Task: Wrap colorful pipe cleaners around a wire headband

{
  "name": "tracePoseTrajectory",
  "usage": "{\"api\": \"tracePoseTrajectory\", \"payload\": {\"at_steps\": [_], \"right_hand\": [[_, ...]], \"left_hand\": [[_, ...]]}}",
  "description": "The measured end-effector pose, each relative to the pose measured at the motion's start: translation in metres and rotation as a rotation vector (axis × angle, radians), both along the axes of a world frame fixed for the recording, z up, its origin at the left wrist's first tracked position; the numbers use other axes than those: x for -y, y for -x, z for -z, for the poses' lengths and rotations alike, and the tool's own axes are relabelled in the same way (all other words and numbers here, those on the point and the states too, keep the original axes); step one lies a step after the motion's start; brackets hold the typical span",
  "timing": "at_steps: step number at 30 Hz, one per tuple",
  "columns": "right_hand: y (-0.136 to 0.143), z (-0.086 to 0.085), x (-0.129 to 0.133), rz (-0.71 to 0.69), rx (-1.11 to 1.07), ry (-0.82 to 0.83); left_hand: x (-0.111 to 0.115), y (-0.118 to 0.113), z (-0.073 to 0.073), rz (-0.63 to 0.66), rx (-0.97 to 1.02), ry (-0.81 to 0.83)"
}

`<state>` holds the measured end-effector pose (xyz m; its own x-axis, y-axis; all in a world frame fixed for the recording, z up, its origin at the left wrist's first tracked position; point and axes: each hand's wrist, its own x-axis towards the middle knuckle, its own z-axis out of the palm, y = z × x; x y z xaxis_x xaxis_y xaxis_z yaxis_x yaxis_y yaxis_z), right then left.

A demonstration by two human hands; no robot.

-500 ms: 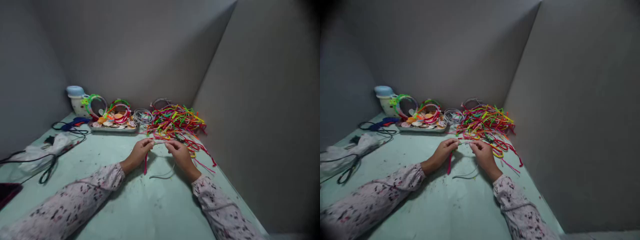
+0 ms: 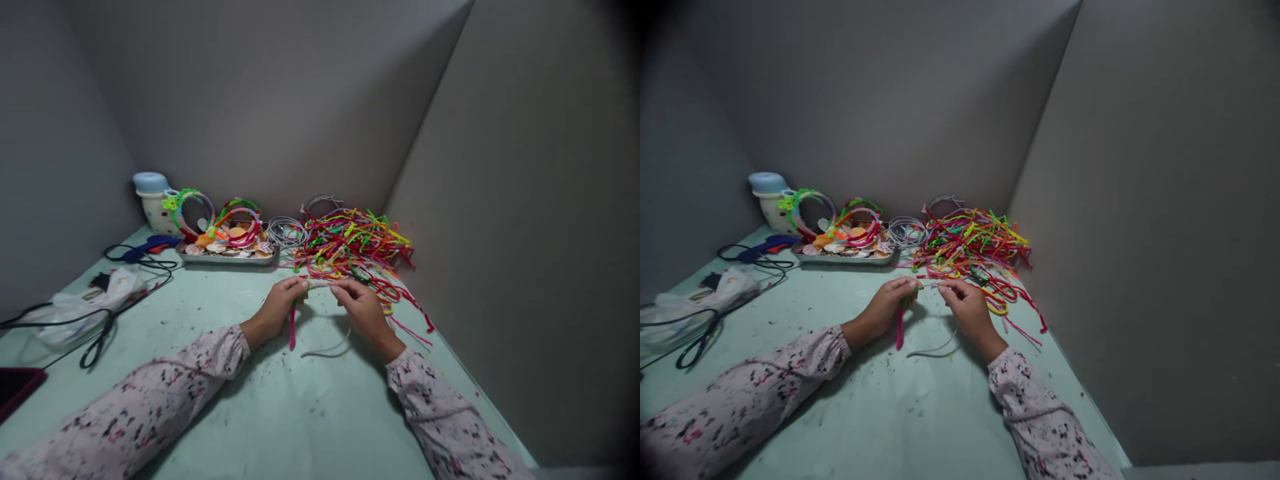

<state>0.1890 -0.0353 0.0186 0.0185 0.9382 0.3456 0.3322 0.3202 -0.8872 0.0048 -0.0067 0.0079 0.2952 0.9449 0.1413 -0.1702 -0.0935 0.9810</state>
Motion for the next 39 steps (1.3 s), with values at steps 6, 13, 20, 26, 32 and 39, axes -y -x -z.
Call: {"api": "tracePoseTrajectory", "payload": {"at_steps": [6, 13, 20, 26, 32, 39], "right_hand": [[-0.006, 0.004, -0.003, -0.068, -0.038, -0.011], [-0.007, 0.008, -0.004, -0.085, -0.042, -0.033], [-0.005, 0.006, -0.003, -0.094, -0.071, -0.031], [-0.005, 0.007, -0.002, -0.115, -0.082, -0.013], [-0.003, 0.002, 0.001, -0.14, -0.09, -0.01], [-0.001, 0.0, 0.002, -0.137, -0.084, 0.005]], "left_hand": [[0.003, -0.002, -0.008, 0.225, 0.274, 0.334], [0.008, -0.002, -0.009, 0.351, 0.276, 0.441], [0.007, 0.0, -0.008, 0.414, 0.303, 0.409], [0.007, 0.0, -0.007, 0.435, 0.279, 0.407], [0.009, 0.001, -0.009, 0.475, 0.284, 0.429], [0.012, -0.001, -0.013, 0.461, 0.284, 0.443]]}}
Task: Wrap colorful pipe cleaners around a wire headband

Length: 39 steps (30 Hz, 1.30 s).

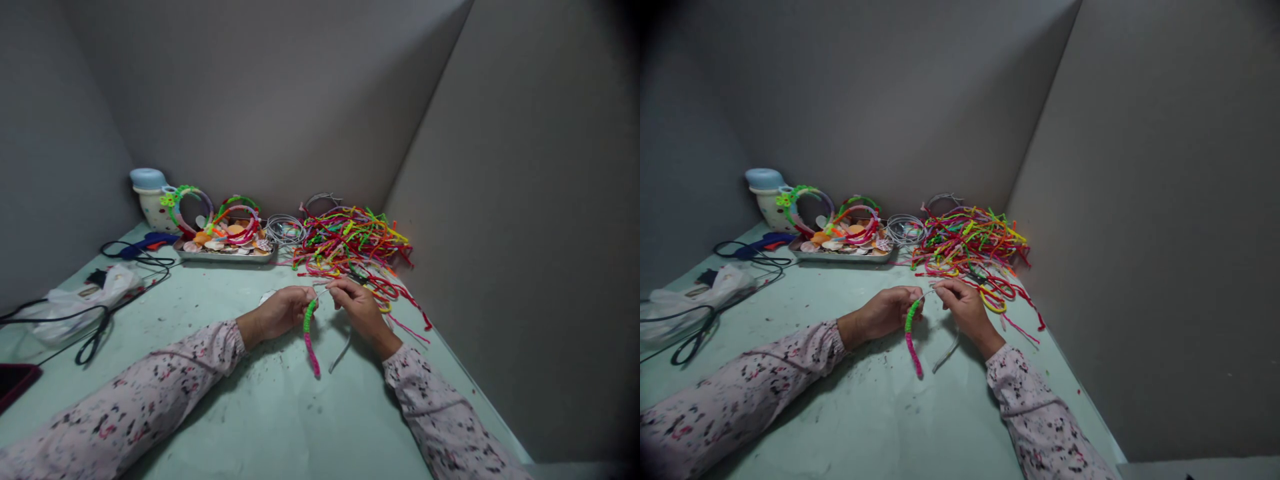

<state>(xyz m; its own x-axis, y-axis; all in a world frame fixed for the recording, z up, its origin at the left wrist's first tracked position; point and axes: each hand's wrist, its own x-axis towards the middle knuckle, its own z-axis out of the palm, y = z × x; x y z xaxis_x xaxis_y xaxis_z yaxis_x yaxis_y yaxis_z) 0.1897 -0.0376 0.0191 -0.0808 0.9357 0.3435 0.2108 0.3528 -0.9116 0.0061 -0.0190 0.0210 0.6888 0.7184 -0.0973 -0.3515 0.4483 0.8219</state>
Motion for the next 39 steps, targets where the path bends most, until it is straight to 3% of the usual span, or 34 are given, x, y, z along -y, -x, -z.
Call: {"api": "tracePoseTrajectory", "payload": {"at_steps": [22, 39], "right_hand": [[0.0027, 0.0024, -0.0003, 0.025, -0.016, -0.028], [0.002, 0.006, -0.003, 0.02, -0.033, 0.052]], "left_hand": [[0.0045, -0.0047, -0.0031, -0.045, -0.005, -0.023], [0.002, -0.003, -0.0032, -0.088, 0.013, 0.041]]}}
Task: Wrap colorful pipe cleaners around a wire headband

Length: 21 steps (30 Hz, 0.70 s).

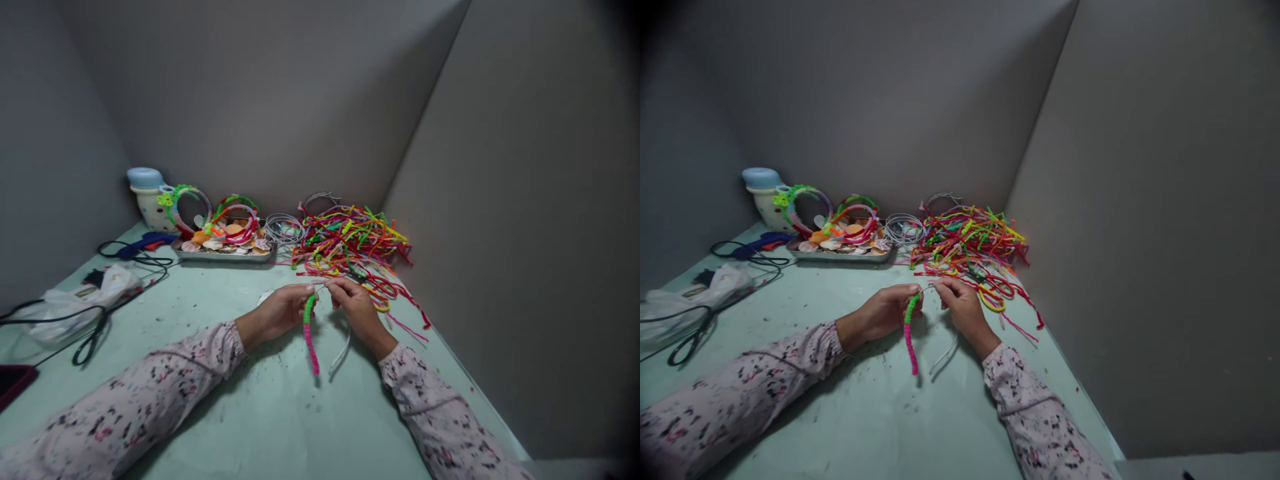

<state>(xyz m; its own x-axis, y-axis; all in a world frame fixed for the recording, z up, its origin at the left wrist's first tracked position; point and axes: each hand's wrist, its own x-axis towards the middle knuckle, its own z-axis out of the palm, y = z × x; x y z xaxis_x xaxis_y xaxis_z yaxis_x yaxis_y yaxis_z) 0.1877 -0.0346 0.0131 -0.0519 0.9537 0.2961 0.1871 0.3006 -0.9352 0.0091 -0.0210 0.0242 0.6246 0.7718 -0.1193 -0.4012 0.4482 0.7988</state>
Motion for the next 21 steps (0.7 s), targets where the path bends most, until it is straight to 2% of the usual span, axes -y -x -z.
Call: {"api": "tracePoseTrajectory", "payload": {"at_steps": [3, 8, 14, 17, 21], "right_hand": [[0.0, 0.001, -0.001, 0.007, -0.013, 0.029], [-0.002, 0.005, -0.003, -0.01, -0.077, 0.092], [-0.005, 0.012, -0.007, 0.024, -0.127, 0.147], [-0.007, 0.014, -0.009, 0.048, -0.142, 0.125], [-0.008, 0.015, -0.01, 0.068, -0.157, 0.104]], "left_hand": [[-0.002, 0.0, 0.001, -0.018, 0.009, -0.025], [-0.007, 0.003, -0.001, -0.038, 0.066, 0.077], [-0.013, 0.003, 0.003, -0.145, 0.055, 0.099], [-0.014, 0.002, 0.006, -0.251, 0.002, 0.044], [-0.014, 0.002, 0.009, -0.372, -0.084, -0.151]]}}
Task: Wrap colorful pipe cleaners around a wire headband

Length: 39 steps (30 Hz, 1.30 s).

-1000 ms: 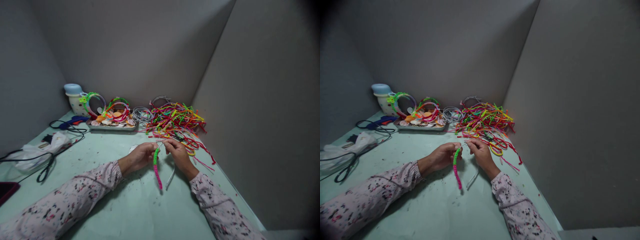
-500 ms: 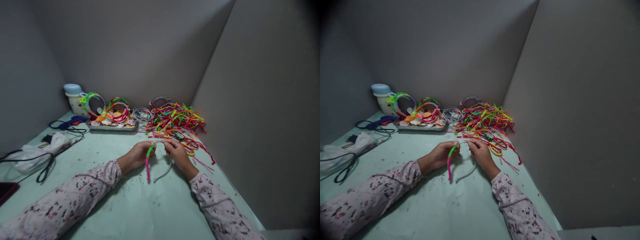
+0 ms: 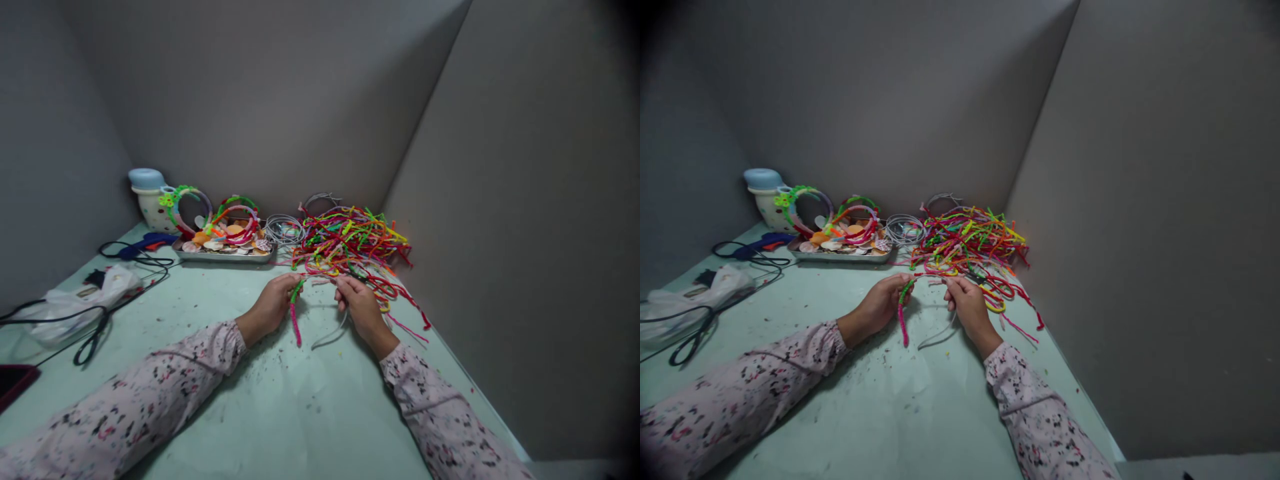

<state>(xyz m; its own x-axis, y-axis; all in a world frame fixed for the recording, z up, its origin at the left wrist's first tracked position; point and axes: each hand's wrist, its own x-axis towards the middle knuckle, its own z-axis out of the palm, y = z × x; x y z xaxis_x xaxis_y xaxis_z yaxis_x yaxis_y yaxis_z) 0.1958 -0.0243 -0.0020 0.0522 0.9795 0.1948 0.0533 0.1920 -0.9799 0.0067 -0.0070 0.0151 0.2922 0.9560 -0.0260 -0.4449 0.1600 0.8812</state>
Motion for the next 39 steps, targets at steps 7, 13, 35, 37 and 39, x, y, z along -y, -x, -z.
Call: {"api": "tracePoseTrajectory", "payload": {"at_steps": [7, 13, 35, 37, 39], "right_hand": [[0.0, 0.001, -0.002, 0.06, 0.028, -0.008], [0.001, -0.001, -0.001, 0.069, 0.014, -0.007], [-0.002, -0.004, -0.005, 0.006, 0.022, 0.04], [-0.002, -0.005, -0.009, -0.01, 0.002, 0.056], [-0.002, -0.005, -0.014, -0.047, -0.029, 0.082]], "left_hand": [[-0.001, 0.002, 0.006, -0.102, -0.295, -0.147], [-0.002, 0.001, 0.009, -0.129, -0.39, -0.184], [-0.019, 0.009, 0.013, -0.249, -0.338, -0.16], [-0.022, 0.011, 0.014, -0.238, -0.365, -0.155], [-0.027, 0.015, 0.017, -0.238, -0.376, -0.143]]}}
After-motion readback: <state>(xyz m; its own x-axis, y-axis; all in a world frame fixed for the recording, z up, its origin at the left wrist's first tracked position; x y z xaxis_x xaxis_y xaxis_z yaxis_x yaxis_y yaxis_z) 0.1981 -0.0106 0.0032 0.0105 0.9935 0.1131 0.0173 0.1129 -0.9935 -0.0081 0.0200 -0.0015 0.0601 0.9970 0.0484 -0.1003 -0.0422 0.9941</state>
